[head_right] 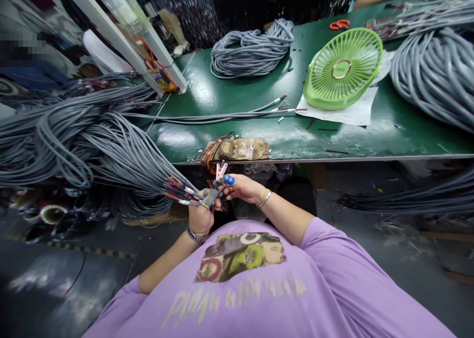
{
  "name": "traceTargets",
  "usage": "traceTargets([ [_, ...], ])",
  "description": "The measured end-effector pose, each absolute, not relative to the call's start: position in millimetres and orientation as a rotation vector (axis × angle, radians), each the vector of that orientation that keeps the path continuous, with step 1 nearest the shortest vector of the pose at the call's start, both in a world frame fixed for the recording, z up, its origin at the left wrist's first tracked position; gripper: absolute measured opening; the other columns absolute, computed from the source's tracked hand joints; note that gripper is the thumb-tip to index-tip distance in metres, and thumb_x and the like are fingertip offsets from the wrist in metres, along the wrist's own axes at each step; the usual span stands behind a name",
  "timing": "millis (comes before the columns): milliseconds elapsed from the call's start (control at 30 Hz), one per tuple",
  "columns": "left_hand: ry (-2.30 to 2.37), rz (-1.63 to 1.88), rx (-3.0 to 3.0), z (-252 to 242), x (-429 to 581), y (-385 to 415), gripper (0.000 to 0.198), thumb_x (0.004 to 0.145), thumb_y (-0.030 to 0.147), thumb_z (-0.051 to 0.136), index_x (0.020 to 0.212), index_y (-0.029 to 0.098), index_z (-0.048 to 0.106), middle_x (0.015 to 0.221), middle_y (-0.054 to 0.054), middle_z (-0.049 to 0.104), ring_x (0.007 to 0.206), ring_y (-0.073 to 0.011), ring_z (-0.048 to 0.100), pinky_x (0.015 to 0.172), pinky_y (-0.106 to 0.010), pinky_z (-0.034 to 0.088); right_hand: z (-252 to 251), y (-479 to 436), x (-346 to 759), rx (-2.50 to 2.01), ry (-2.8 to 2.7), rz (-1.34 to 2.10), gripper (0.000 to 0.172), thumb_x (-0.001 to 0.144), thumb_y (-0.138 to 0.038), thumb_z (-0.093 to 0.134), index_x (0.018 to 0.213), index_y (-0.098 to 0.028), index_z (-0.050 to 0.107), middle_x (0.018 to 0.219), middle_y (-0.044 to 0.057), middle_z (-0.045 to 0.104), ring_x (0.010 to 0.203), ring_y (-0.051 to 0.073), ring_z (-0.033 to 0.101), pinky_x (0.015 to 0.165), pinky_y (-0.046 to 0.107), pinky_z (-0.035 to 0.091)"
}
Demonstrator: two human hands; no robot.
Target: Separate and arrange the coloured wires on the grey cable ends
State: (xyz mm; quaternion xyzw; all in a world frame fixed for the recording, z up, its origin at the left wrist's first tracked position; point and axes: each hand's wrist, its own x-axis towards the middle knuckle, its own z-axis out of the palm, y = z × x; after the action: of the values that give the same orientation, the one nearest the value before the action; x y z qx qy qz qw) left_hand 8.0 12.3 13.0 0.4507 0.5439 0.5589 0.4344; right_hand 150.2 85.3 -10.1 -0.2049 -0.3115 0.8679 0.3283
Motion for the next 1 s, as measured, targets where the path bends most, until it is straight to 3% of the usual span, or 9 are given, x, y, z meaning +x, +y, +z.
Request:
traceTargets([
  [67,1.396,1.357,1.165,12,6,10,0.032,0.079,0.037,0.063,0.055,0.016,0.057,0.049,0.002,0.054,0.043,-0.0075,0.048,0.044,-0.019,0.039,-8,81,152,-0.582,-0.914,2.222,0.055,0.053,-0.054,0.083,0.087,-0.014,0.065,0.082,0.004,0.065,0.063,0.010,0.055,0.057,0.023,0.049],
  [300,1.432,1.267,1.301,12,3,5,0.028,0.082,0.032,0.060,0.058,0.016,0.060,0.052,0.000,0.059,0.047,-0.0095,0.052,0.049,-0.021,0.044,11,65,146,-0.792,-1.088,1.895,0.035,0.057,-0.039,0.082,0.069,-0.014,0.062,0.062,-0.003,0.057,0.055,0.007,0.047,0.051,0.019,0.037],
  [533,1.431,1.346,1.189,11,4,5,0.024,0.078,0.034,0.063,0.061,0.017,0.061,0.053,0.001,0.060,0.045,-0.0095,0.052,0.046,-0.021,0.042,12,59,141,-0.866,-1.107,1.770,0.030,0.059,-0.038,0.080,0.069,-0.015,0.064,0.062,-0.002,0.059,0.054,0.008,0.046,0.050,0.021,0.036],
  [733,1.420,1.424,1.092,13,6,7,0.024,0.077,0.034,0.064,0.061,0.017,0.059,0.050,0.003,0.057,0.043,-0.0083,0.051,0.044,-0.020,0.041,14,53,142,-0.806,-1.171,1.642,0.021,0.065,-0.034,0.076,0.069,-0.016,0.065,0.066,-0.001,0.062,0.061,0.011,0.051,0.064,0.026,0.044],
  [833,1.365,1.469,0.995,15,7,7,0.026,0.076,0.034,0.065,0.059,0.016,0.058,0.049,0.003,0.055,0.041,-0.0071,0.049,0.042,-0.019,0.039,9,57,147,-0.729,-1.187,1.681,0.024,0.066,-0.037,0.077,0.073,-0.016,0.068,0.072,0.001,0.064,0.067,0.013,0.055,0.068,0.027,0.044],
  [1000,1.306,1.493,0.958,18,7,9,0.025,0.076,0.037,0.066,0.063,0.016,0.059,0.048,0.003,0.056,0.040,-0.0068,0.048,0.040,-0.018,0.038,-10,79,147,-0.746,-0.784,1.976,0.045,0.077,-0.059,0.062,0.075,-0.015,0.066,0.066,0.003,0.060,0.057,0.010,0.050,0.056,0.023,0.043],
])
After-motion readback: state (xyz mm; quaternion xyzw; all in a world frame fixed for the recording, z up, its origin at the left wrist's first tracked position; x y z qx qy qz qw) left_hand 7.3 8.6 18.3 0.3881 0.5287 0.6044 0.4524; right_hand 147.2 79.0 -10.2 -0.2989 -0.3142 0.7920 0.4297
